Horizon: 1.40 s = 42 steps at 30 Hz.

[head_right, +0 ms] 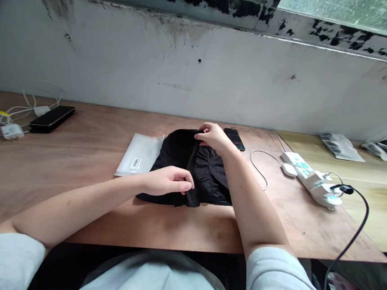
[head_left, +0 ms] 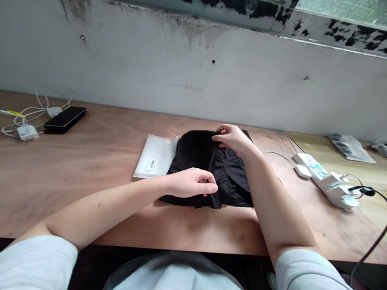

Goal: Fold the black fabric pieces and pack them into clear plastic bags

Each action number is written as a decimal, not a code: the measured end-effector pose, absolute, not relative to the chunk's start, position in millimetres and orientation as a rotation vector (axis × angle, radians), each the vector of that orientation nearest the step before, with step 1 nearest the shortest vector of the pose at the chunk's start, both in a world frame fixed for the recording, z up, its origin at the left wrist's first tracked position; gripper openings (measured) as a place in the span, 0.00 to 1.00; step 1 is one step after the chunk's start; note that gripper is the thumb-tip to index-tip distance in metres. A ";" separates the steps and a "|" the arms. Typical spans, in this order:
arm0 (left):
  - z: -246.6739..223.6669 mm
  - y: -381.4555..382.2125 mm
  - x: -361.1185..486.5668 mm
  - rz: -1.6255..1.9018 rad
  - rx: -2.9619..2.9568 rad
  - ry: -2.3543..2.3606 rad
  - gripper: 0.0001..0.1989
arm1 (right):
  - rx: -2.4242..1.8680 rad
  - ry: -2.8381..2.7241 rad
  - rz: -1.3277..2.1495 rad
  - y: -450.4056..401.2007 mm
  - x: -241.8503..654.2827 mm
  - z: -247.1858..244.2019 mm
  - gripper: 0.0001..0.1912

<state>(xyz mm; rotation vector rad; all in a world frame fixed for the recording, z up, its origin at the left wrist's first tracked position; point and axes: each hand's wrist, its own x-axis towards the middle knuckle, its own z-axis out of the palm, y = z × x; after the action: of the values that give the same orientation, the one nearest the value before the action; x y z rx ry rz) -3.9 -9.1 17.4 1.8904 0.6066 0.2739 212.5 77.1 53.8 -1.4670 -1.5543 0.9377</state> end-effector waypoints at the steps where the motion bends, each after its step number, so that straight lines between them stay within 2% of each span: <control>1: 25.0 -4.7 -9.4 0.223 1.899 0.602 0.18 | -1.469 -1.511 0.937 77.4 215.8 54.2 0.12; 9: 77.3 42.8 -79.2 -0.446 1.897 0.851 0.15 | -1.108 -1.489 1.129 82.7 181.7 25.4 0.20; 12: 74.6 53.0 -92.2 -0.590 1.872 0.945 0.15 | -1.392 -1.557 0.795 96.4 177.4 4.2 0.15; 14: 67.7 58.4 -94.6 -0.591 1.877 0.991 0.15 | -1.641 -1.631 0.563 105.8 179.0 -10.6 0.15; 18: 48.5 72.9 -92.4 -0.390 1.906 1.120 0.19 | -1.854 -1.788 0.530 115.4 177.3 -31.4 0.26; 22: 30.3 89.5 -91.0 -0.206 1.956 1.359 0.24 | -1.725 -1.745 0.608 111.0 166.8 -30.5 0.17; 24: 23.2 95.6 -91.2 -0.056 1.981 1.475 0.31 | -1.566 -1.611 0.812 104.9 163.6 -20.6 0.10; 26: 16.3 99.5 -90.2 0.240 1.989 1.491 0.44 | -1.352 -1.389 1.118 96.8 163.6 -5.0 0.06; 28: 8.0 99.9 -86.6 0.570 1.942 1.312 0.57 | -1.150 -1.165 1.406 87.2 166.3 14.8 0.07; 30: -1.4 95.3 -79.9 0.762 1.824 1.004 0.61 | -1.027 -1.023 1.589 77.4 170.6 35.9 0.07; 32: -10.0 84.4 -71.3 0.778 1.650 0.712 0.57 | -0.949 -0.971 1.684 69.3 175.8 55.2 0.06; 35: -15.5 61.0 -59.2 0.524 1.390 0.514 0.47 | -0.899 -0.905 1.685 66.7 187.0 74.0 0.06; 38: -8.2 44.9 -54.0 0.265 1.236 0.531 0.39 | -0.926 -0.798 1.574 78.5 205.3 75.1 0.06; 42: 9.8 56.4 -63.9 0.314 1.175 0.652 0.33 | -1.118 -0.736 1.405 103.9 236.5 49.6 0.05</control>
<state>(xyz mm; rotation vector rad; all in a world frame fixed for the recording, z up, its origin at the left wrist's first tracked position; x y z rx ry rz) -63.9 56.4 9.8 1.1747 0.6520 0.3142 236.5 103.9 49.6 -1.1182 -0.7358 1.4055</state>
